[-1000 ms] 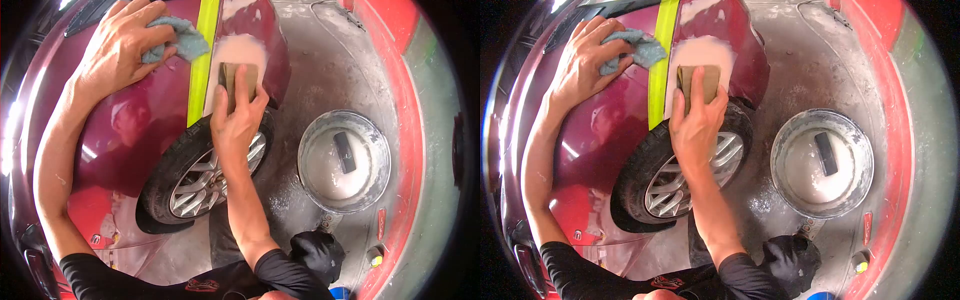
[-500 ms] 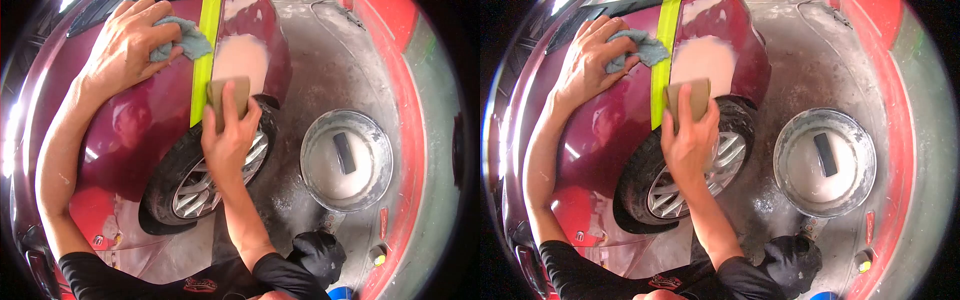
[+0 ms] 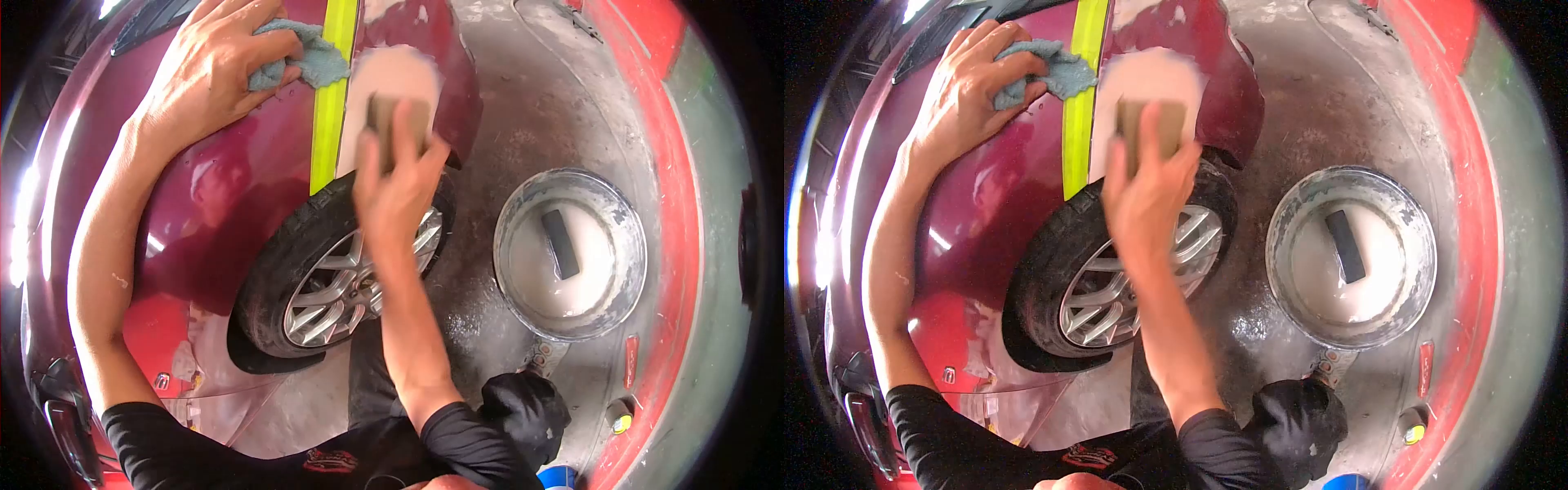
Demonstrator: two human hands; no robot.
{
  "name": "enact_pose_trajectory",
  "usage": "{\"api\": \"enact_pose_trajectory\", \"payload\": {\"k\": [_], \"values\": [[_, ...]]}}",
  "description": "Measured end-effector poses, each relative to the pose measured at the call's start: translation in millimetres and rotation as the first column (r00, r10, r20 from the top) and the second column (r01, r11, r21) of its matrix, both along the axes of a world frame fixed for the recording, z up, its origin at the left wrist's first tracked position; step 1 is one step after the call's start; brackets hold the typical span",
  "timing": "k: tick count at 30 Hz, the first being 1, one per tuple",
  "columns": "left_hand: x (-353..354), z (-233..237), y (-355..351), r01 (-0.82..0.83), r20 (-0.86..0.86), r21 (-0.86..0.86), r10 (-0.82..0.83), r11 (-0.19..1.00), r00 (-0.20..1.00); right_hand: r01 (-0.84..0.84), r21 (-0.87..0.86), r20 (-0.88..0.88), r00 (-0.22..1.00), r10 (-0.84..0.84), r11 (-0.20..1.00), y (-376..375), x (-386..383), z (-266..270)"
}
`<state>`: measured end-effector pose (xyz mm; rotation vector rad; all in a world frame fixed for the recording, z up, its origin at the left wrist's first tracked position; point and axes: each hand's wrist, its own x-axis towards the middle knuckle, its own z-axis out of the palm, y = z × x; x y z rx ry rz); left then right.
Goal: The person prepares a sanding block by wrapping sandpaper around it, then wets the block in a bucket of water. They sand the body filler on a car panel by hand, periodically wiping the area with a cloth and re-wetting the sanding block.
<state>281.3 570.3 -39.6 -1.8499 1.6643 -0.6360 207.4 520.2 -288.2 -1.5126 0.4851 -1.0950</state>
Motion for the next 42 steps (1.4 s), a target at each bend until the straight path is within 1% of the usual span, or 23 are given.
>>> {"api": "enact_pose_trajectory", "payload": {"k": [2, 5, 6, 9, 10, 13, 14, 17, 18, 19, 22, 25, 26, 29, 30, 31, 33, 36, 38, 39, 40, 41, 42], "values": [[-1, 0, 0, -0.012, 0.002, -0.003, 0.012, 1.000, 1.000, -0.004, -0.061, -0.005, 1.000, 0.004, 0.998, 38, -34, -5], [-3, 1, -1, -0.029, 0.002, 0.004, 0.029, 1.000, 1.000, -0.003, -0.132, -0.023, 1.000, 0.000, 0.991, 33, -38, -3], [-2, 2, -2, -0.030, 0.000, 0.006, 0.030, 1.000, 1.000, -0.024, -0.087, -0.036, 0.999, 0.021, 0.996, 21, -27, -2], [-1, 0, 1, -0.018, -0.010, 0.004, 0.018, 1.000, 1.000, 0.028, -0.024, -0.085, 0.996, -0.030, 0.999, 8, -12, 4], [0, 1, 0, -0.002, -0.009, 0.000, 0.002, 1.000, 1.000, -0.033, -0.026, -0.008, 0.999, 0.033, 0.999, 20, -21, -4], [-2, 1, 0, -0.024, -0.008, 0.004, 0.024, 1.000, 1.000, -0.045, -0.032, 0.039, 0.998, 0.046, 0.998, 50, -45, -10], [-3, 1, 0, -0.031, -0.002, 0.002, 0.031, 1.000, 1.000, -0.012, -0.069, 0.049, 0.999, 0.015, 0.998, 45, -40, -12], [-4, -2, 1, -0.052, 0.004, 0.001, 0.052, 0.999, 0.999, -0.056, 0.034, -0.018, 0.998, 0.057, 0.998, 14, -17, -1], [-5, -2, 1, -0.066, -0.003, 0.005, 0.066, 0.998, 0.998, -0.026, -0.024, -0.053, 0.998, 0.025, 0.999, 9, -17, 5], [-5, 0, 0, -0.076, -0.005, 0.008, 0.076, 0.997, 0.997, -0.034, -0.025, -0.030, 0.999, 0.033, 0.999, 16, -23, 2], [-4, 2, -2, -0.017, -0.017, 0.020, 0.018, 1.000, 1.000, -0.056, -0.055, 0.042, 0.997, 0.058, 0.997, 46, -44, -12], [-11, 1, -5, -0.028, -0.025, 0.018, 0.028, 0.999, 0.999, -0.074, -0.003, -0.034, 0.997, 0.073, 0.997, 4, -13, -3], [-9, 0, -3, -0.030, -0.032, 0.013, 0.031, 0.999, 0.999, -0.046, 0.068, -0.089, 0.995, 0.052, 0.997, -16, -2, 6], [1, 0, 3, -0.007, -0.043, -0.003, 0.007, 1.000, 0.999, -0.050, 0.036, -0.104, 0.993, 0.053, 0.998, -11, 1, 6], [-1, -1, 2, 0.004, -0.055, -0.012, -0.005, 1.000, 0.998, -0.022, -0.090, -0.070, 0.997, 0.015, 0.996, 5, -13, 5], [-1, -2, 1, 0.012, -0.071, -0.019, -0.013, 1.000, 0.997, -0.031, -0.142, -0.018, 0.999, 0.029, 0.989, 18, -27, 10], [0, -5, 1, 0.017, -0.082, -0.018, -0.018, 1.000, 0.997, -0.044, -0.169, -0.039, 0.998, 0.038, 0.985, 20, -29, 10], [0, -2, 3, 0.009, -0.064, -0.002, -0.009, 1.000, 0.998, -0.115, -0.008, -0.194, 0.975, 0.111, 0.993, -28, 1, 20], [-2, -2, 1, -0.015, -0.063, -0.005, 0.015, 1.000, 0.998, -0.074, -0.020, -0.204, 0.977, 0.068, 0.997, -21, 3, 18], [-4, 1, -1, 0.003, -0.049, -0.019, -0.004, 1.000, 0.999, -0.046, -0.025, -0.211, 0.977, 0.040, 0.999, -16, 5, 16], [-5, 2, -2, 0.022, -0.040, -0.031, -0.023, 0.999, 0.999, -0.082, -0.094, -0.134, 0.989, 0.069, 0.992, 1, -12, 15], [-1, -4, -1, 0.031, -0.056, -0.030, -0.032, 0.999, 0.998, -0.096, -0.149, -0.094, 0.992, 0.083, 0.984, 27, -38, 18], [0, -5, 0, 0.029, -0.049, -0.010, -0.029, 1.000, 0.998, -0.106, -0.157, -0.137, 0.987, 0.085, 0.982, 22, -37, 17]]}}
